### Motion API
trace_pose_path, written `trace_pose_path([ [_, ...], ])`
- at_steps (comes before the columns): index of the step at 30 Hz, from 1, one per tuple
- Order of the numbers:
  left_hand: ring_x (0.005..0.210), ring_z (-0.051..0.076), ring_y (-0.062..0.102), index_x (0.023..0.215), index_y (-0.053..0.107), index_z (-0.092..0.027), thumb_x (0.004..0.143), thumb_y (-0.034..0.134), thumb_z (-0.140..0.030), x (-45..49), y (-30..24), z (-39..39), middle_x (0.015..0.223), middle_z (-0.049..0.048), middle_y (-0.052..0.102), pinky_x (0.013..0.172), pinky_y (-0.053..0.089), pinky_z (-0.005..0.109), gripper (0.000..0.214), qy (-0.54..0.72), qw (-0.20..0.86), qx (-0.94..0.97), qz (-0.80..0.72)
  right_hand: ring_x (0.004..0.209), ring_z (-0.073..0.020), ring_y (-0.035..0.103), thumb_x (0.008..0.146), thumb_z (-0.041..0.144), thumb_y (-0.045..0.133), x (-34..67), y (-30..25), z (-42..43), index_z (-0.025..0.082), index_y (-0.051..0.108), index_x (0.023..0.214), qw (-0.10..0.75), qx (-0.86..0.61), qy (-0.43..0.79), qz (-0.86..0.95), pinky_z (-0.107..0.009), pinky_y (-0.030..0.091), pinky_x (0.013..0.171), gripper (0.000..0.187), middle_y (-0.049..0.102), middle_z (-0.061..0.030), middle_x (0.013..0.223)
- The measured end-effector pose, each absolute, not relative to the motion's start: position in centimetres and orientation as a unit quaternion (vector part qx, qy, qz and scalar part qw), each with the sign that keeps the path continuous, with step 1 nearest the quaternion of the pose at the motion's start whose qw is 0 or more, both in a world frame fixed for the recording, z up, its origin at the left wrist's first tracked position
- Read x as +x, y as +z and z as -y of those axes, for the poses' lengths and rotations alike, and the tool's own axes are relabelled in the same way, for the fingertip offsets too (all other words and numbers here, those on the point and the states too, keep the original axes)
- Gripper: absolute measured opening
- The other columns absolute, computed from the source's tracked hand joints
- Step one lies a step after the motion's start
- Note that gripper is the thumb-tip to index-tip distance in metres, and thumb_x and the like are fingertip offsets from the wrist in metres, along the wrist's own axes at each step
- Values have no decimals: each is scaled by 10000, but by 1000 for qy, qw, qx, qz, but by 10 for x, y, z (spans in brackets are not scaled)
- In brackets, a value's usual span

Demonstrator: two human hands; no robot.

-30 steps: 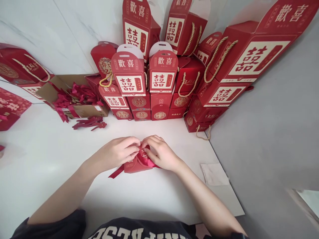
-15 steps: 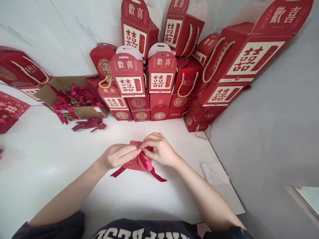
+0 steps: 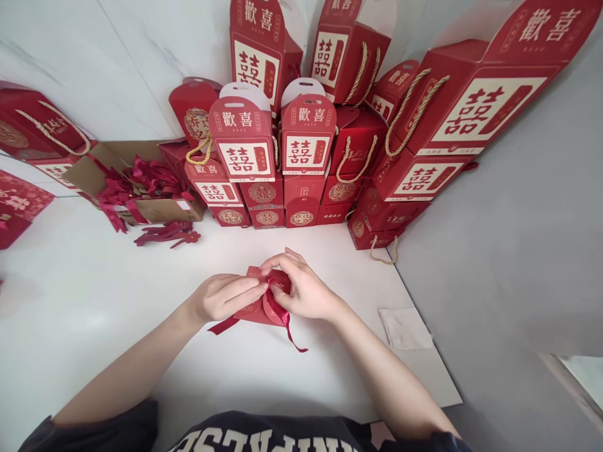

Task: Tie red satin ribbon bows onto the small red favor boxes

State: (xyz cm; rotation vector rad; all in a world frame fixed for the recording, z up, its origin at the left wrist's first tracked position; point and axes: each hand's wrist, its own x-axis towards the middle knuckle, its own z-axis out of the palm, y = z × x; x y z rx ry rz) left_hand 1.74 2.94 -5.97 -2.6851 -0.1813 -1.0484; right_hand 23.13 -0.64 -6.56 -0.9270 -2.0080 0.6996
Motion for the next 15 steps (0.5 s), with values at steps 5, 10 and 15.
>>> trace_pose_path([
  [5,595,125,668,1029,605,-118,864,561,-54,17,-62,-30,811,37,725,473,529,242,183,-359,145,-919,71,867,-162,599,792,74,533,231,-66,6,239,529,978,437,-394,217,779,-503,271,1145,248,618,9,897],
  [10,628,137,681,1022,607,-112,859,577,-55,17,-62,-30,821,42,731,486,533,249,175,-356,129,-923,69,910,-169,604,812,68,519,230,-63,5,240,531,1031,386,-370,284,796,-516,262,1142,278,631,-1,952],
  [15,660,142,688,1014,607,-107,870,563,-56,18,-61,-28,830,43,730,517,549,249,159,-356,118,-925,66,841,-163,593,895,149,515,227,-68,5,228,566,922,415,-389,293,768,-495,311,1109,98,617,-2,862],
])
